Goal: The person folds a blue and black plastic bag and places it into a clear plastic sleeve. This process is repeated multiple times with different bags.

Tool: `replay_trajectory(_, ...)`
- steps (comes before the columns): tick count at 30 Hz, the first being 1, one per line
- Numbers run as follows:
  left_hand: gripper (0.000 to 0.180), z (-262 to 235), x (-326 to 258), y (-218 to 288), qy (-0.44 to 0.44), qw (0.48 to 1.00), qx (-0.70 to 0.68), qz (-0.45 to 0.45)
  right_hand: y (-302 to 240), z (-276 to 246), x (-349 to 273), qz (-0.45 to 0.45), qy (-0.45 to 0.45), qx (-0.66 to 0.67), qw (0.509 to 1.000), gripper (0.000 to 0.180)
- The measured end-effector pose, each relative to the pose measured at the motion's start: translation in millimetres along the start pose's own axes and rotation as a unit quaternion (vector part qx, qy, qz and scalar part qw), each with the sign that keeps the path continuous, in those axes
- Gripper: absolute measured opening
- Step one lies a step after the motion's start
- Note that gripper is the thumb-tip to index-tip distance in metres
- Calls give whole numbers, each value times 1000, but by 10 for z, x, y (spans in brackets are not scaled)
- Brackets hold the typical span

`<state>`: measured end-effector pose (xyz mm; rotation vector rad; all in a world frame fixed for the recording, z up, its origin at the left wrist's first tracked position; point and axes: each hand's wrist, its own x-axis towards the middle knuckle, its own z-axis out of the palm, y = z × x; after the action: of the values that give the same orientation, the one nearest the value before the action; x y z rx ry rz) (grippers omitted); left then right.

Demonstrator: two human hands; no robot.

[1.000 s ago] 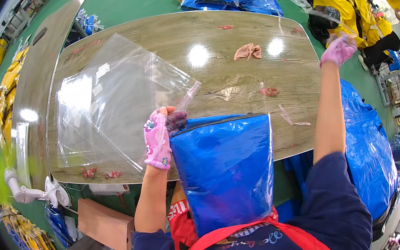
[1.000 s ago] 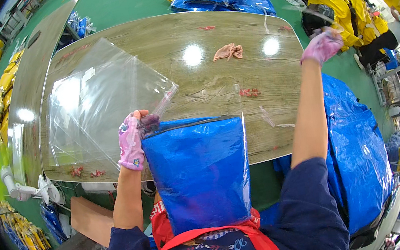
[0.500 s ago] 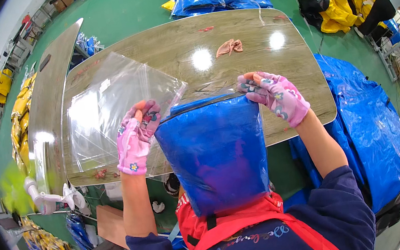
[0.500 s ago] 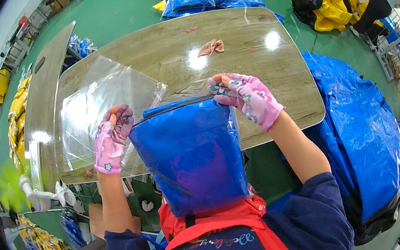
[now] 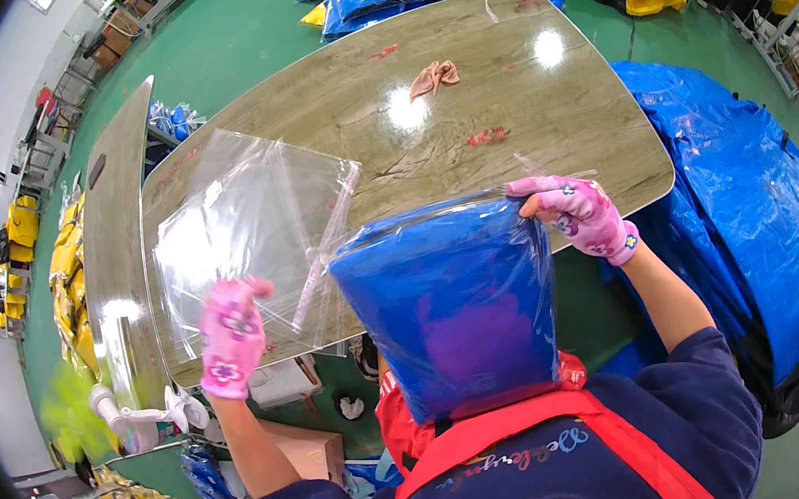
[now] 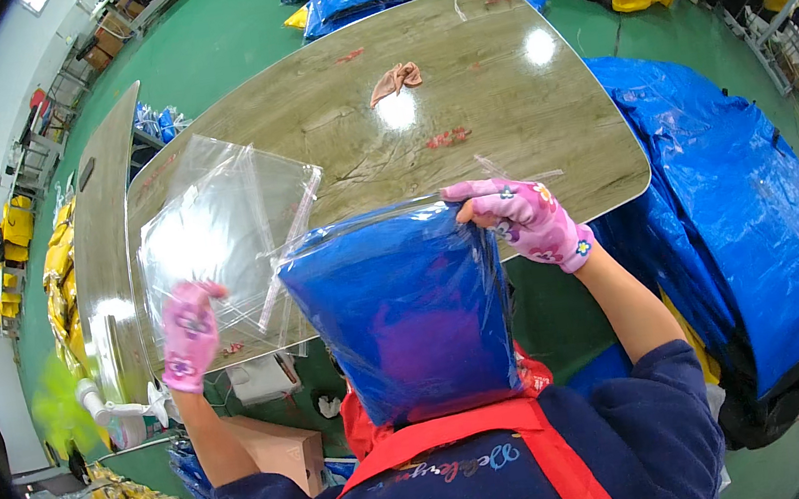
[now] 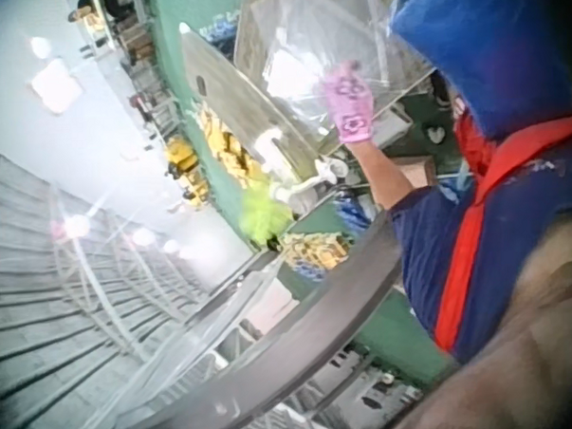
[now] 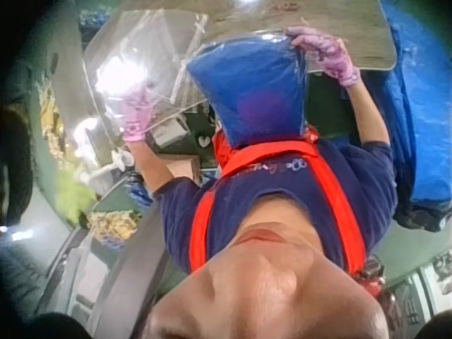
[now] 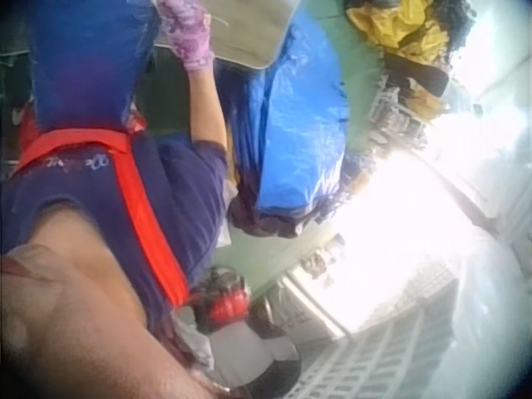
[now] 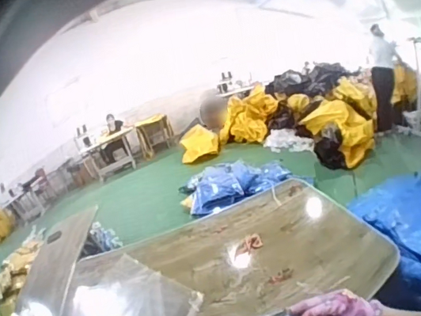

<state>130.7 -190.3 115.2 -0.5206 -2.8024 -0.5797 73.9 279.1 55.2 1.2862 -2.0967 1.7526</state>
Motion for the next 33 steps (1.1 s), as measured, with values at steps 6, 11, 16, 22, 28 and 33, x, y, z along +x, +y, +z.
replay_trajectory(6, 67, 358, 1197, 1169, -384, 921, -32, -48, -525, 17, 199, 98, -67, -90, 989, 22)
replay_trajectory(11, 57, 579, 1184, 1422, -400, 905, -112, -97, -1008, -449, 515, 162, -59, -365, 915, 33)
replay_trajectory(16, 66, 543, 1125, 1805, -347, 936, -15, 64, -794, -172, 522, 352, -323, -228, 848, 80)
replay_trajectory(22, 52, 260, 925, 1302, -326, 873, -268, -243, -352, -1071, -352, 227, -20, -130, 965, 53)
replay_trajectory(28, 54, -263, 2119, 232, 18, 763, -600, -240, 429, -2285, -2547, 610, 82, -568, 547, 77)
replay_trajectory(33, 65, 595, 2357, 252, -13, 727, -669, -152, 414, -2965, -3310, 606, 45, -487, 627, 36)
